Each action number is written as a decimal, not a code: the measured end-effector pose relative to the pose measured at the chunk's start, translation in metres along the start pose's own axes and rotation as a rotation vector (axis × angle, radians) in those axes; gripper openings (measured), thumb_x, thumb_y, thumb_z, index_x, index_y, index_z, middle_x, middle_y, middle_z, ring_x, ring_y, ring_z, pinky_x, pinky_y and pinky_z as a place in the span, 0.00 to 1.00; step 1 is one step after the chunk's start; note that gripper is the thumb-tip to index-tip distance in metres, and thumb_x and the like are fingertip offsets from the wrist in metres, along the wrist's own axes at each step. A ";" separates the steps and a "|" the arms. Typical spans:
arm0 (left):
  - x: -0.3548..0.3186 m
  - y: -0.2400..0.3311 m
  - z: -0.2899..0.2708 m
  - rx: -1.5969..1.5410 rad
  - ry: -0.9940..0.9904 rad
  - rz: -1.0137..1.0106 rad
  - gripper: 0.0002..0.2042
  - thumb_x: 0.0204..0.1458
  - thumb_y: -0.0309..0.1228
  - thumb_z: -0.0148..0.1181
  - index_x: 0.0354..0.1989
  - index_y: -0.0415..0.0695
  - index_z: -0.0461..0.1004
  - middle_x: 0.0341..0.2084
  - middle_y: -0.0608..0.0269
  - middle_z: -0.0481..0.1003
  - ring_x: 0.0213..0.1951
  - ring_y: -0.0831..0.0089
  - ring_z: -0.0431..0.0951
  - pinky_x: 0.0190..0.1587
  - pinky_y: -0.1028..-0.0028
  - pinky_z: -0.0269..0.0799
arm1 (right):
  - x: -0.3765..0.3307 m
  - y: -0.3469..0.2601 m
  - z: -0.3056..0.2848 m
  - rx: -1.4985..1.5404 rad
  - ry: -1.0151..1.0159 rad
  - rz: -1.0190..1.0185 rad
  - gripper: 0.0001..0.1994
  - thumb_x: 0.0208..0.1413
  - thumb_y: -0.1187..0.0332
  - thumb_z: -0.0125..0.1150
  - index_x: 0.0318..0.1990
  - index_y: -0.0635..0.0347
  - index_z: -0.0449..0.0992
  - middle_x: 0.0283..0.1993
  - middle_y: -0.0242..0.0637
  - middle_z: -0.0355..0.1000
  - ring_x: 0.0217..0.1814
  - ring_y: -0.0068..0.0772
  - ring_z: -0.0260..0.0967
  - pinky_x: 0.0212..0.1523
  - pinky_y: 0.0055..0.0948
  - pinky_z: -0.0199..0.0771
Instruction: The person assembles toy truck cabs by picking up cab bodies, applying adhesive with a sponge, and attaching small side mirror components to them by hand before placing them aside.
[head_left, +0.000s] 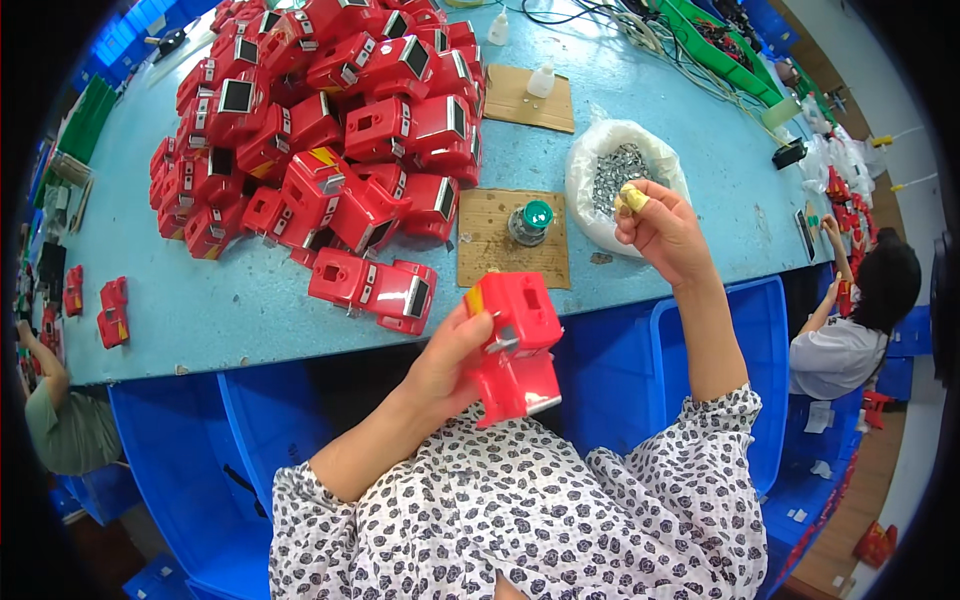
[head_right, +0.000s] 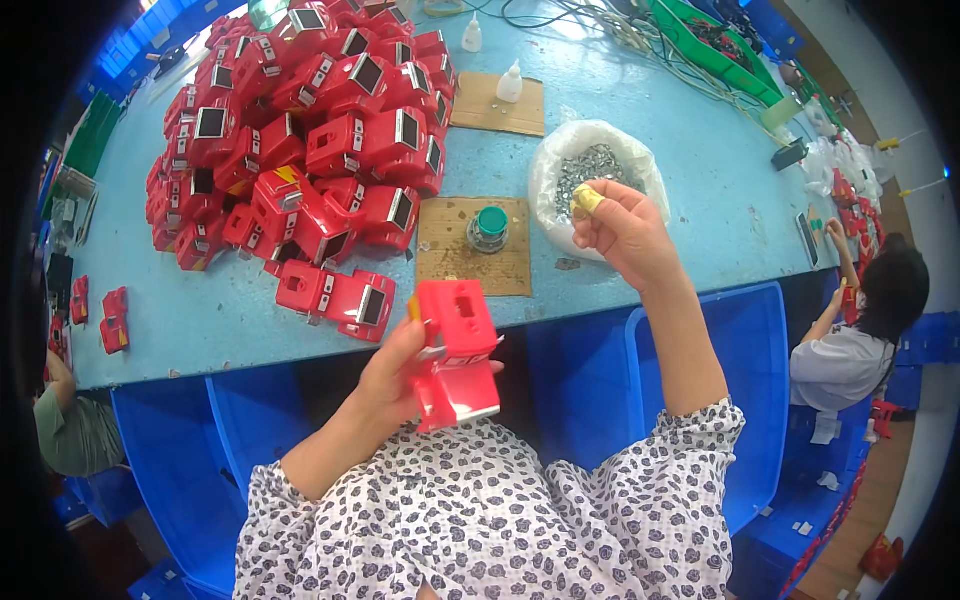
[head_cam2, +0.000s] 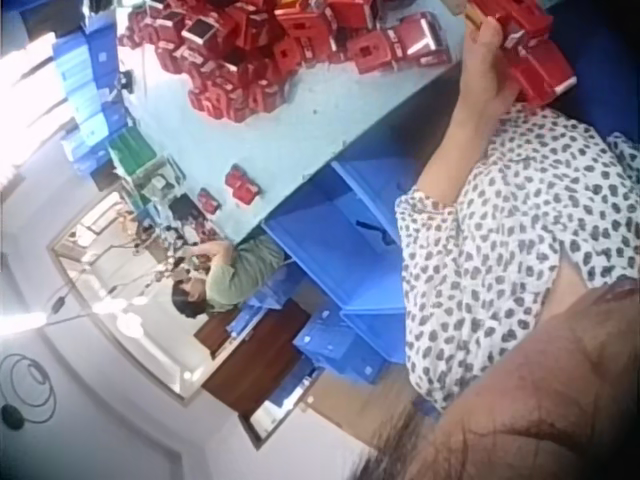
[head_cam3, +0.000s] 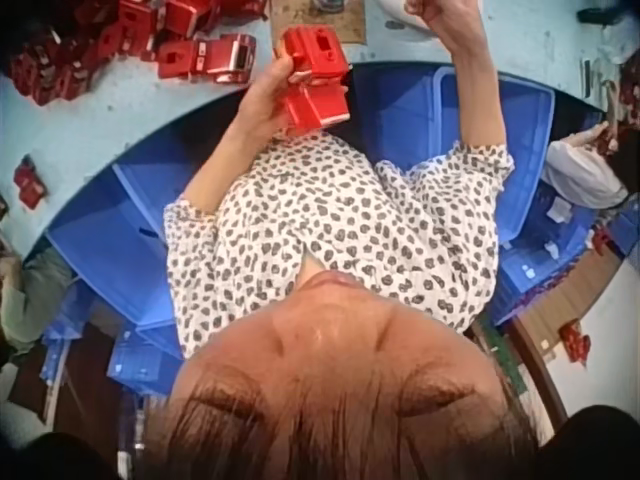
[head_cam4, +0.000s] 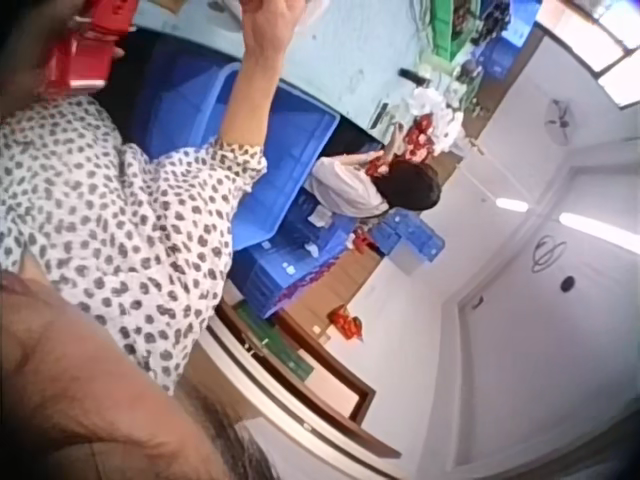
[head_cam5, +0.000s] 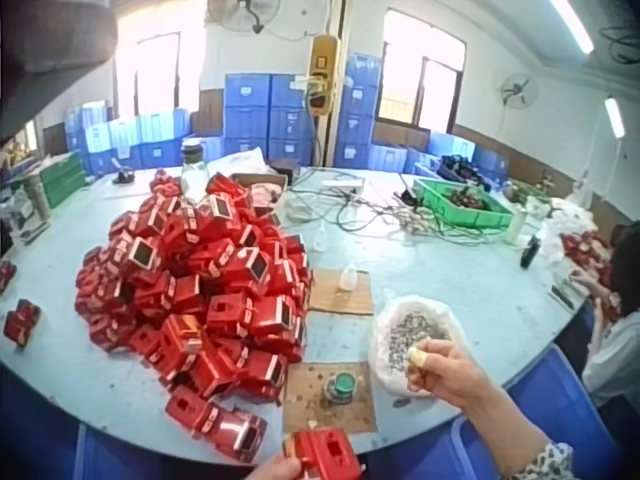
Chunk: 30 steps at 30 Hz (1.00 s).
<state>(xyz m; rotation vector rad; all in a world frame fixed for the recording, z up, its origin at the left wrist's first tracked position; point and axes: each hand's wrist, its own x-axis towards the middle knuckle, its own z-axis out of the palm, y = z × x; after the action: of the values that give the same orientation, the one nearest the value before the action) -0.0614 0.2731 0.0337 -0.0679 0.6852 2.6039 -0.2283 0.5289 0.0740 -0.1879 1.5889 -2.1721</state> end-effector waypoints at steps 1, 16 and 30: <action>0.003 -0.003 -0.001 -0.006 0.002 0.003 0.31 0.57 0.48 0.58 0.64 0.46 0.58 0.54 0.50 0.69 0.54 0.55 0.73 0.59 0.44 0.67 | -0.002 0.001 0.004 -0.024 -0.002 0.013 0.07 0.61 0.72 0.54 0.44 0.65 0.72 0.33 0.34 0.71 0.28 0.22 0.66 0.30 0.25 0.70; -0.015 -0.011 -0.011 -0.312 0.056 -0.010 0.32 0.62 0.57 0.42 0.62 0.43 0.61 0.55 0.50 0.70 0.58 0.55 0.71 0.59 0.60 0.70 | 0.027 -0.003 0.061 -1.049 -0.133 -0.016 0.04 0.54 0.73 0.57 0.33 0.65 0.73 0.25 0.22 0.64 0.26 0.11 0.56 0.25 0.18 0.58; -0.017 -0.011 -0.013 -0.317 0.004 -0.005 0.31 0.63 0.59 0.37 0.61 0.45 0.63 0.51 0.54 0.72 0.52 0.59 0.76 0.52 0.61 0.74 | 0.033 -0.006 0.075 -1.292 -0.203 -0.051 0.11 0.49 0.68 0.61 0.31 0.70 0.75 0.19 0.35 0.66 0.23 0.22 0.61 0.24 0.29 0.62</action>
<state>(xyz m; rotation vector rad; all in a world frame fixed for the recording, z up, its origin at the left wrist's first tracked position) -0.0419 0.2684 0.0201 -0.1714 0.2674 2.6849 -0.2325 0.4507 0.1002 -0.7786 2.5731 -0.7863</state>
